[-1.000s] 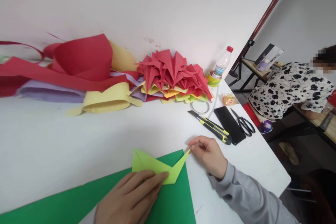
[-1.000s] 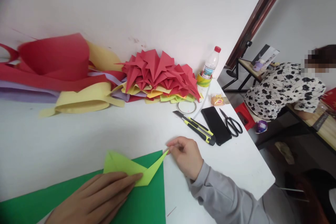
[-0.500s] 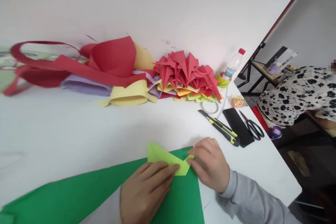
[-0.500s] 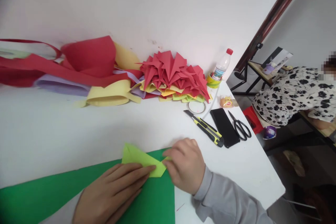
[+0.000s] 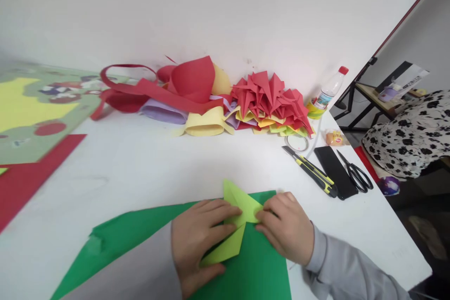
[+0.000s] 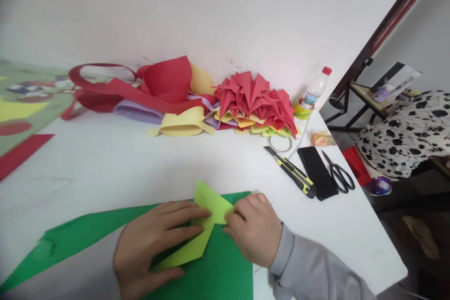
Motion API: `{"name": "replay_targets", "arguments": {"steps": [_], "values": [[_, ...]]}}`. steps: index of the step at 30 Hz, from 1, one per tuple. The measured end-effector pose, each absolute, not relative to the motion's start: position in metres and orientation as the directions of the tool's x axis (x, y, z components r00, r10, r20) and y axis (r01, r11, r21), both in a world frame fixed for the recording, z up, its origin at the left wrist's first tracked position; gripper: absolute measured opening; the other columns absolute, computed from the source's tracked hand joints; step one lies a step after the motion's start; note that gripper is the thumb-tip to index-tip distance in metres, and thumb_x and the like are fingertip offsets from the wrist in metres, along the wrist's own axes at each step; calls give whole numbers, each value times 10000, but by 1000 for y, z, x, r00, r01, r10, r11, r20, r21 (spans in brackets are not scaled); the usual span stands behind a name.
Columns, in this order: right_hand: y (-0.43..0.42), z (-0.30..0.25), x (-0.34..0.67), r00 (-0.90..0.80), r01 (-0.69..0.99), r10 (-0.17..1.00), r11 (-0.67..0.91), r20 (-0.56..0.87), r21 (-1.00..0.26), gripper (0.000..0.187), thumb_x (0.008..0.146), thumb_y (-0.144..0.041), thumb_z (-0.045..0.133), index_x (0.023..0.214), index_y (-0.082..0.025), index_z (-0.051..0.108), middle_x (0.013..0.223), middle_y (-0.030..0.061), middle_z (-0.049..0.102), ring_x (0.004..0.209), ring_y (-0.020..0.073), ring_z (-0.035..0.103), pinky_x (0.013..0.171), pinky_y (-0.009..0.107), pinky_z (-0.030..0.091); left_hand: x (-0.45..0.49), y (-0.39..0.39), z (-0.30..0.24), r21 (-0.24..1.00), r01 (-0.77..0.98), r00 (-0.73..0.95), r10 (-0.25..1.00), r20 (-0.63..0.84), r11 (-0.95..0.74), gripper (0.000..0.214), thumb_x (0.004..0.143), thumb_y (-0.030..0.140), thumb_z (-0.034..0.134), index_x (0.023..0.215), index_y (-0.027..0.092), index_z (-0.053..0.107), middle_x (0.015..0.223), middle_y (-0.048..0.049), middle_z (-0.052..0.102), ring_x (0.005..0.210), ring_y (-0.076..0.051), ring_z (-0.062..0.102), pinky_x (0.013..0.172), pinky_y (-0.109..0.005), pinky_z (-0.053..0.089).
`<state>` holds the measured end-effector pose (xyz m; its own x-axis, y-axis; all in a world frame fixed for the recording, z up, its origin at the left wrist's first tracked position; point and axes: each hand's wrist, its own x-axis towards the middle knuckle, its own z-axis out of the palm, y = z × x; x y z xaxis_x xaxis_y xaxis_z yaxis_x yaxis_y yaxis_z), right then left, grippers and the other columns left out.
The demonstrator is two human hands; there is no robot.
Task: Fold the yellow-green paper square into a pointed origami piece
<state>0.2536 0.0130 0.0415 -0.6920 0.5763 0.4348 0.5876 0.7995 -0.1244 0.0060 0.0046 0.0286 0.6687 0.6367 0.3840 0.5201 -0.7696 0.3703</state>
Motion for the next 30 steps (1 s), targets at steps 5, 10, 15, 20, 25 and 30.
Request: {"name": "replay_targets", "arguments": {"steps": [5, 10, 15, 20, 25, 30], "values": [[8, 36, 246, -732, 551, 563, 820, 383, -152, 108, 939, -235, 557, 979, -165, 629, 846, 60, 609, 789, 205, 503, 682, 342, 360, 1, 6, 33, 428, 477, 686, 630, 363, -767, 342, 679, 216, 641, 1020, 228, 650, 1179, -88, 706, 1087, -265, 643, 950, -407, 520], [12, 33, 248, -669, 578, 583, 798, 461, -169, 164, 936, -110, 489, 902, -171, 638, 783, 51, 597, 728, 191, 507, 650, 327, 383, -6, 12, 32, 384, 482, 676, 613, 409, -788, 309, 732, 125, 534, 1008, 218, 636, 1148, -79, 714, 1058, -230, 656, 901, -361, 539], [13, 32, 248, -635, 615, 628, 763, 449, -199, 208, 965, -155, 458, 881, -173, 647, 750, 65, 592, 691, 192, 529, 616, 311, 437, -7, 26, 16, 199, 599, 601, 600, 528, -775, 314, 871, 104, 428, 1027, 232, 669, 1119, -97, 722, 1048, -256, 650, 853, -416, 542], [26, 32, 244, -662, 622, 680, 733, 316, -275, 196, 926, -131, 478, 1017, -160, 650, 794, 54, 629, 682, 168, 582, 619, 272, 480, -6, 33, 2, 160, 706, 497, 644, 581, -689, 345, 913, 141, 403, 1210, 157, 579, 1191, -162, 667, 1058, -299, 624, 867, -460, 546], [44, 34, 234, -717, 575, 643, 764, 270, -292, 298, 858, -56, 495, 1110, -141, 631, 888, 81, 617, 779, 187, 587, 697, 281, 506, -10, 27, 5, 346, 757, 338, 785, 519, -554, 467, 898, 214, 435, 1361, 167, 412, 941, -85, 678, 838, -237, 665, 733, -356, 575], [50, 25, 233, -730, 446, 569, 817, 379, -367, 370, 862, -16, 453, 1176, -137, 606, 929, 101, 596, 838, 202, 553, 735, 305, 507, -11, 20, 15, 653, 639, 281, 913, 295, -407, 583, 813, 222, 545, 1383, 249, 424, 941, -14, 709, 648, -140, 671, 629, -251, 568]]}}
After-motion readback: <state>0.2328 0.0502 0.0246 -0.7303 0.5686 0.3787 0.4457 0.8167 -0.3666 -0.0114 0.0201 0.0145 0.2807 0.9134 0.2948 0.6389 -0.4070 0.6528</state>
